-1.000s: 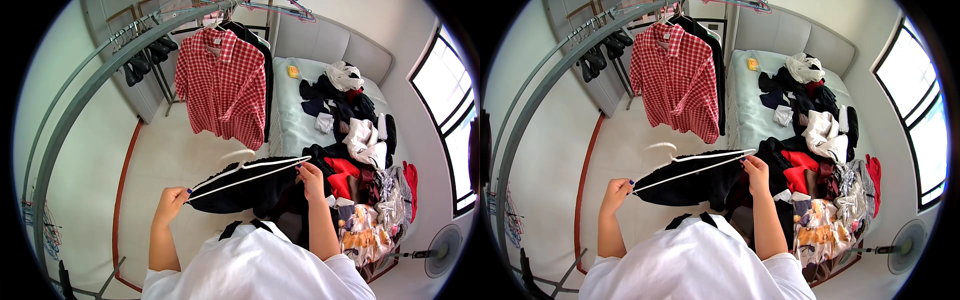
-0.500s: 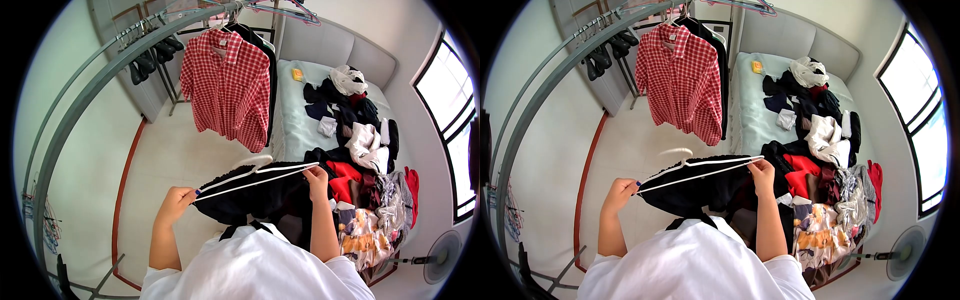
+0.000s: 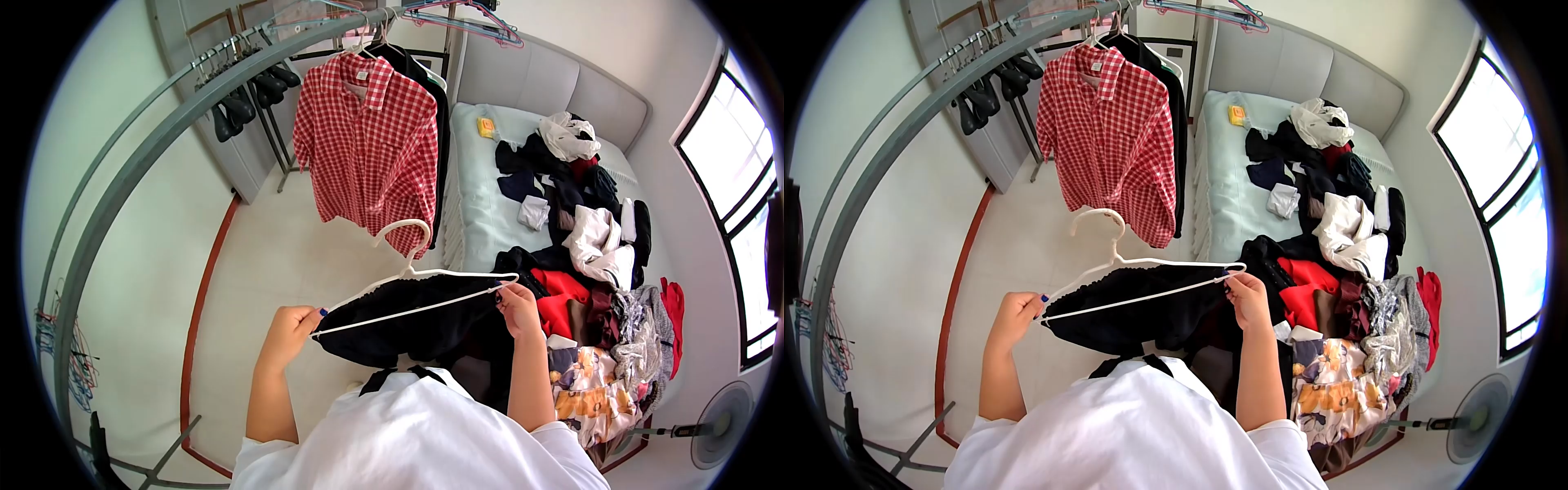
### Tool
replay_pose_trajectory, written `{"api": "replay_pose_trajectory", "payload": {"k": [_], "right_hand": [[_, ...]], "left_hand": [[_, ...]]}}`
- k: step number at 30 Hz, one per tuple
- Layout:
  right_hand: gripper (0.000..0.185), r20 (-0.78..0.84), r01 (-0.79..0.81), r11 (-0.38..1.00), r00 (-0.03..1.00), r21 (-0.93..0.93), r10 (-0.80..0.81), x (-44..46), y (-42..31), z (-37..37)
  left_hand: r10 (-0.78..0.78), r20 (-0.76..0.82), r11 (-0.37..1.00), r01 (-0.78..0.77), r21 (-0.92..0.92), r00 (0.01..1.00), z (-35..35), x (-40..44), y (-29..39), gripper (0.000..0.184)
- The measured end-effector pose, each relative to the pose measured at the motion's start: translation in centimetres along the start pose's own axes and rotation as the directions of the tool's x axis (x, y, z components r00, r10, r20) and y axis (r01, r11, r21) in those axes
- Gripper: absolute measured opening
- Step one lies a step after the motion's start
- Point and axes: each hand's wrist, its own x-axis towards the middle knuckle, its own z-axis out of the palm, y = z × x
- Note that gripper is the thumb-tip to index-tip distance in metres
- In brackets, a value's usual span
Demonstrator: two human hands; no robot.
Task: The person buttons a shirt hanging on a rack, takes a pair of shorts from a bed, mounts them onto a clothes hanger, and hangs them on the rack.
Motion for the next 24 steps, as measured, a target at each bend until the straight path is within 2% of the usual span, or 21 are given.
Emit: {"api": "replay_pose_trajectory", "payload": {"k": [1,4,5,7,9,11,13,24], "right_hand": [[0.008,-0.001,-0.002,1.0,1.0,-0.001,0.002,0.0,0.0,0.0],[0.009,-0.069,0.143,0.979,0.986,-0.146,-0.155,-0.1,0.0,0.7],[0.009,-0.072,0.139,0.979,0.986,-0.147,-0.15,0.1,0.3,0.8],[0.009,-0.105,0.294,0.896,0.933,-0.332,-0.345,0.4,0.9,0.7],[0.009,-0.111,0.31,0.889,0.925,-0.338,-0.364,0.3,1.2,0.6],[0.009,-0.109,0.401,0.835,0.876,-0.378,-0.47,0.5,1.7,0.4],[0.008,-0.116,0.354,0.847,0.896,-0.397,-0.429,0.2,1.5,0.3],[0.004,-0.065,0.474,0.766,0.832,-0.435,-0.551,0.6,2.0,-0.3]], "left_hand": [[-0.002,0.0,1.0,0.002,-0.001,1.0,0.2,0.0,-0.2,0.038],[0.014,-0.021,1.0,-0.014,-0.01,1.0,0.7,0.1,-0.4,0.039],[0.02,-0.03,1.0,-0.02,-0.004,0.999,0.9,0.1,0.0,0.039],[0.024,-0.038,1.0,-0.024,0.0,0.999,1.4,0.0,0.7,0.04],[0.043,-0.076,0.999,-0.044,-0.016,0.996,1.7,0.0,1.3,0.041],[0.03,-0.078,0.999,-0.032,-0.022,0.997,1.8,0.1,1.3,0.041],[0.017,-0.079,0.999,-0.019,-0.027,0.997,2.0,0.1,1.2,0.042],[0.021,-0.093,0.997,-0.029,-0.075,0.995,2.4,0.4,0.3,0.042]]}}
